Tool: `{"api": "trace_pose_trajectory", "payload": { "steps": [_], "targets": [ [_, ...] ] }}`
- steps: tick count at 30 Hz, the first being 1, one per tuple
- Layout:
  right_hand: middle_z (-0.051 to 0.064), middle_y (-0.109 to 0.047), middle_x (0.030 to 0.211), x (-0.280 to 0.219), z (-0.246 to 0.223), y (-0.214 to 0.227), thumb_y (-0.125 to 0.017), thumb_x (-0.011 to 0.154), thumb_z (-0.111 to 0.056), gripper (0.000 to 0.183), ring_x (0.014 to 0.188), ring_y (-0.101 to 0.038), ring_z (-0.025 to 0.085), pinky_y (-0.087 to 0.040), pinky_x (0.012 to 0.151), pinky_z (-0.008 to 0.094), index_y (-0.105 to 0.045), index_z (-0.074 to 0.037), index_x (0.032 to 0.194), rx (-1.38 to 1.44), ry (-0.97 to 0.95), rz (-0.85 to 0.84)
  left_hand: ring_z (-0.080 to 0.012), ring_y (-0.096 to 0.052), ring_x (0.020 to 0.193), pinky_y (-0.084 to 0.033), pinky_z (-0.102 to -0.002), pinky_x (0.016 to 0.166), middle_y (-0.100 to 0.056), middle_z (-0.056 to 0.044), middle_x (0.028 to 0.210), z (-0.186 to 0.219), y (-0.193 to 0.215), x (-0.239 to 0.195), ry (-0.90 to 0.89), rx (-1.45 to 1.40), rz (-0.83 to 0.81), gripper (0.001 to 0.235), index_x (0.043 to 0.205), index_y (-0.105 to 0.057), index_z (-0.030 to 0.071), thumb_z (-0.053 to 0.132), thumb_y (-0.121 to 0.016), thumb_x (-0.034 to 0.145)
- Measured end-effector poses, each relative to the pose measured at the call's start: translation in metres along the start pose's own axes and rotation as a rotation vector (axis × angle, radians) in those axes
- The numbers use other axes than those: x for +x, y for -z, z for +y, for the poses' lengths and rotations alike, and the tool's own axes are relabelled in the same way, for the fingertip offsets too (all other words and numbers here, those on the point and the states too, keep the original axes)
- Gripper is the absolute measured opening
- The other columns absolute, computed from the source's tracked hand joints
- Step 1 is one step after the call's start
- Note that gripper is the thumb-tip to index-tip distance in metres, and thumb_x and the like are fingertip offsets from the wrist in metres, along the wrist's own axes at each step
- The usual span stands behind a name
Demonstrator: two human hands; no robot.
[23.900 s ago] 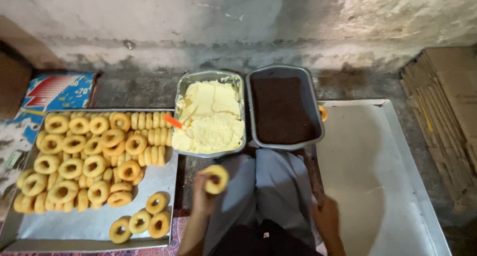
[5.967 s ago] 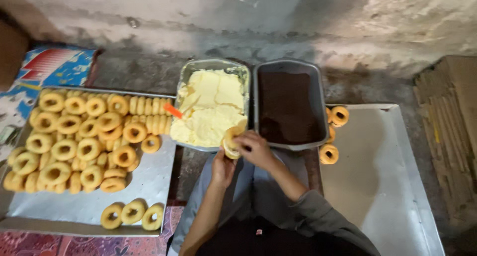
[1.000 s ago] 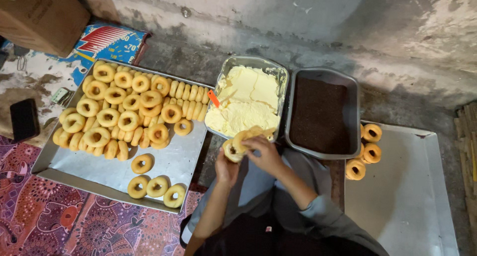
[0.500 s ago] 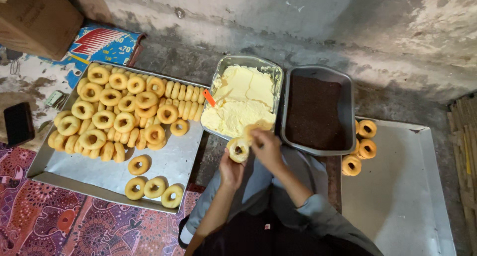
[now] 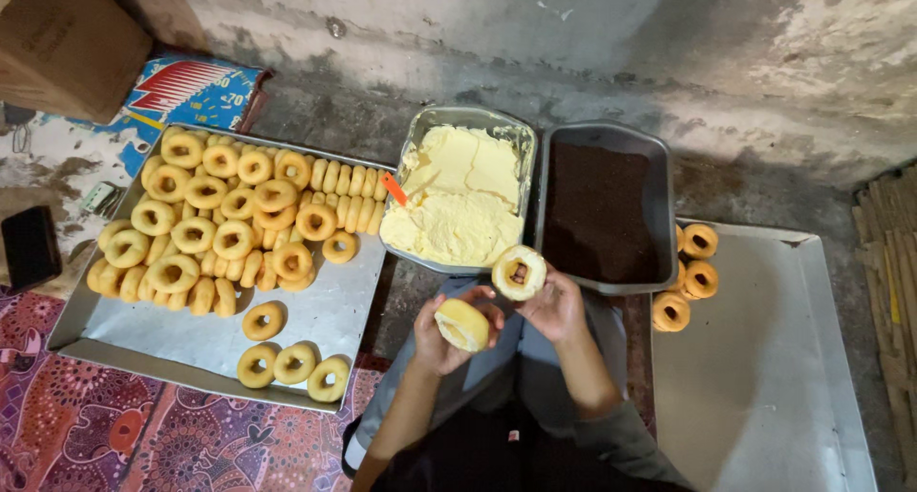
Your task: The person fills ring-shaped donuts with a cream filling by hand, then dips them into a dark topping. The filled donuts are placed on a tray to the right.
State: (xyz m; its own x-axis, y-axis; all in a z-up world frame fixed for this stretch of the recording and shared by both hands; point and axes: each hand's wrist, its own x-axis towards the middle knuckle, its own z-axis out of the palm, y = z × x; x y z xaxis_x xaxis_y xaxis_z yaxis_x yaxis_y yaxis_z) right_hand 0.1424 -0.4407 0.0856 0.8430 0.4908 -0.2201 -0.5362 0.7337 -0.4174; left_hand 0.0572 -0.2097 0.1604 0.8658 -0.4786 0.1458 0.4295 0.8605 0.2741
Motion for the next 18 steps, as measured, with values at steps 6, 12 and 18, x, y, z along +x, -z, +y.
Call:
{"api": "trace_pose_trajectory", "payload": {
  "steps": [6,12,18],
  "targets": [
    [0.015,-0.067,0.127,-0.015,-0.007,-0.015,-0.056,0.088,-0.022,0.055,0.114,-0.067,0.03,-0.057,0.094,0.052,-0.057,-0.005,0.14,-0.047,-0.04,0.0,-0.0325,-0.068,0.088,-0.056,-0.04,0.076,-0.065,-0.025,0.108,0.015,-0.015,-0.006,0.006,0.205,0.015,0.079,0.144,-0.05,0.0,0.061,-0.055,0.094],
    [0.017,-0.067,0.129,-0.021,-0.005,-0.024,-0.054,0.091,-0.022,0.053,0.115,-0.068,0.031,-0.057,0.095,0.051,-0.055,0.0,0.139,-0.104,-0.045,0.026,-0.0243,-0.069,0.097,-0.057,-0.033,0.084,-0.068,-0.018,0.105,0.029,-0.029,-0.009,0.02,0.75,0.119,0.075,0.147,-0.048,0.004,0.053,-0.062,0.091],
    [0.017,-0.067,0.128,-0.023,-0.001,-0.023,-0.05,0.097,-0.023,0.048,0.113,-0.068,0.03,-0.058,0.095,0.049,-0.056,-0.002,0.139,-0.059,-0.038,0.063,-0.0189,-0.068,0.096,-0.058,-0.032,0.083,-0.068,-0.01,0.102,0.034,-0.053,-0.007,0.047,1.019,0.119,0.064,0.152,-0.047,0.01,0.037,-0.062,0.096]
  ]
}}
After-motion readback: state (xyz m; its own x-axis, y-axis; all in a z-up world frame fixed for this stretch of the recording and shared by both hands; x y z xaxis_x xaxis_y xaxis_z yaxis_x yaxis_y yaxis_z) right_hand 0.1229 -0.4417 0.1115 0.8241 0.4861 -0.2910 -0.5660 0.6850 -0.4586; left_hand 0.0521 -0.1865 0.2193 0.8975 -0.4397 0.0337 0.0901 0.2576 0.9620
